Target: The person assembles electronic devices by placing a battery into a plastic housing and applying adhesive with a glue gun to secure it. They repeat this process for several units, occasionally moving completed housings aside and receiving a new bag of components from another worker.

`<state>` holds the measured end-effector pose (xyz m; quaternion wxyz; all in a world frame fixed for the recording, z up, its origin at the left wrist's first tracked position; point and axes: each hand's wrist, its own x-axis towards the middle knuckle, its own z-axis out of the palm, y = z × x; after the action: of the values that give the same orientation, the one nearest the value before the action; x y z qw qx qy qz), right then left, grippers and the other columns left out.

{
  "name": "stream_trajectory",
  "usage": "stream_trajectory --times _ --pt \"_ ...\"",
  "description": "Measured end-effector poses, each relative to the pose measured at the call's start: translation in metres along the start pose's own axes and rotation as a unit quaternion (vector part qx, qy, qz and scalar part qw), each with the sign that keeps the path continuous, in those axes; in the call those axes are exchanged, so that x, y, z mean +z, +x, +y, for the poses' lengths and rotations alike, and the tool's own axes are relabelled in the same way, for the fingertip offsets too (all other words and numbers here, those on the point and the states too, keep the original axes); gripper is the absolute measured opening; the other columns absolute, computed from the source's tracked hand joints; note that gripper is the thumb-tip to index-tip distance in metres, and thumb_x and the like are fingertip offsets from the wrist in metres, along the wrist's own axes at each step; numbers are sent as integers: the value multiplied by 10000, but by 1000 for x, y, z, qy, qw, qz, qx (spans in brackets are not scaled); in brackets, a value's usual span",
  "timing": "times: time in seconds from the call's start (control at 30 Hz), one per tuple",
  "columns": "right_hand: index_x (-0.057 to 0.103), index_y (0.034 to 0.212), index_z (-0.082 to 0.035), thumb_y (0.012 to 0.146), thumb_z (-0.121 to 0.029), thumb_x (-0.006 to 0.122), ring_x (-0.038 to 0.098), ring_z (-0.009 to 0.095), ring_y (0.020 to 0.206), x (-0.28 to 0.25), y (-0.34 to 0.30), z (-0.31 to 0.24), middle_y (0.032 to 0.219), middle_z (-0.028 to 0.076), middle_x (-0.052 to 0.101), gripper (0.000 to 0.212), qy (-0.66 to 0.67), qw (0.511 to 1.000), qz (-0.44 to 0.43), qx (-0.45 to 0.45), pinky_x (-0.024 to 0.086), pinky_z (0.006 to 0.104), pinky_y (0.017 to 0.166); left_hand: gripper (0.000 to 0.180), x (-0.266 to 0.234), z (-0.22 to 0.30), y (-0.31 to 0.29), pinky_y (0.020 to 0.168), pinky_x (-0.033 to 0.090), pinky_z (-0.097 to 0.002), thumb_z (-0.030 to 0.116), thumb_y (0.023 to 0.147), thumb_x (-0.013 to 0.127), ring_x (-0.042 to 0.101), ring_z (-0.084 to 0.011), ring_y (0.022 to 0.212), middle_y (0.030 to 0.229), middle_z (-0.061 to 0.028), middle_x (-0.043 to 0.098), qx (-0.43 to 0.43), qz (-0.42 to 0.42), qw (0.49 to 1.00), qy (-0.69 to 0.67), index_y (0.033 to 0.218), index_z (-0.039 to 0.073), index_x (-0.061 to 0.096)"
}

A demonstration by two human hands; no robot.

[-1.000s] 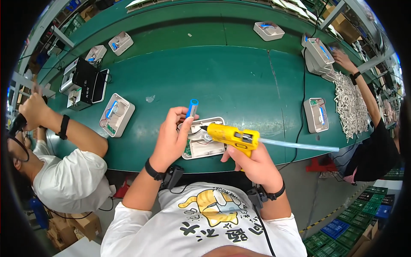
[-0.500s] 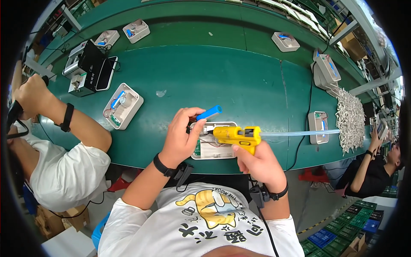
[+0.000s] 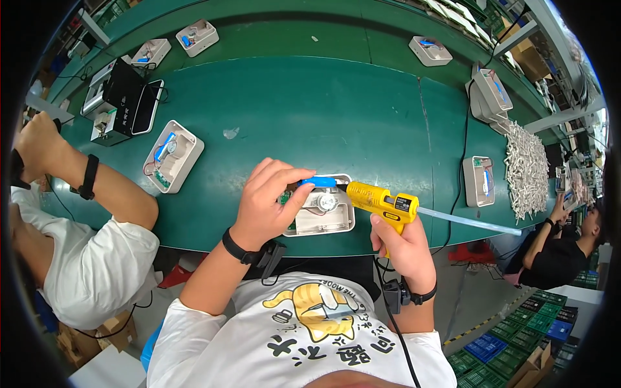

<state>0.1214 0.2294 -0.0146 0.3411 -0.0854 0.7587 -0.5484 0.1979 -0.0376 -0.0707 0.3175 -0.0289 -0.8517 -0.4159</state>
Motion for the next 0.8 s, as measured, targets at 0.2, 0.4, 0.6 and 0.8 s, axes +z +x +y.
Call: stream_trajectory --times 0.2,0.4,0.6,0.8 --pt "670 1112 -4 1071 -202 661 555 78 545 -1 -4 -3 658 -6 603 202 -7 1000 -14 -9 420 254 491 215 1 3 -1 612 464 -309 41 876 848 574 -182 719 891 -63 715 -15 9 1000 -11 1081 49 787" --pt "665 1219 17 1079 -192 644 580 79 576 -11 -8 8 740 36 687 253 12 999 -37 8 436 253 491 184 1 3 -5 615 463 -306 62 840 877 575 -186 721 916 -45 745 -27 -20 999 -2 994 55 778" --pt "628 1359 28 1087 -178 626 641 82 665 -11 -2 7 993 128 782 341 44 999 -24 -23 495 245 520 161 -4 7 4 683 495 -332 72 837 875 629 -198 752 959 -61 774 18 14 996 85 955 64 766" --pt "620 1376 25 1095 -182 623 667 89 702 -13 12 18 1031 134 783 349 48 997 -48 -38 519 240 545 170 6 1 -4 823 523 -416 105 893 821 724 -241 911 1008 -83 776 -159 -31 986 -47 1051 58 779"
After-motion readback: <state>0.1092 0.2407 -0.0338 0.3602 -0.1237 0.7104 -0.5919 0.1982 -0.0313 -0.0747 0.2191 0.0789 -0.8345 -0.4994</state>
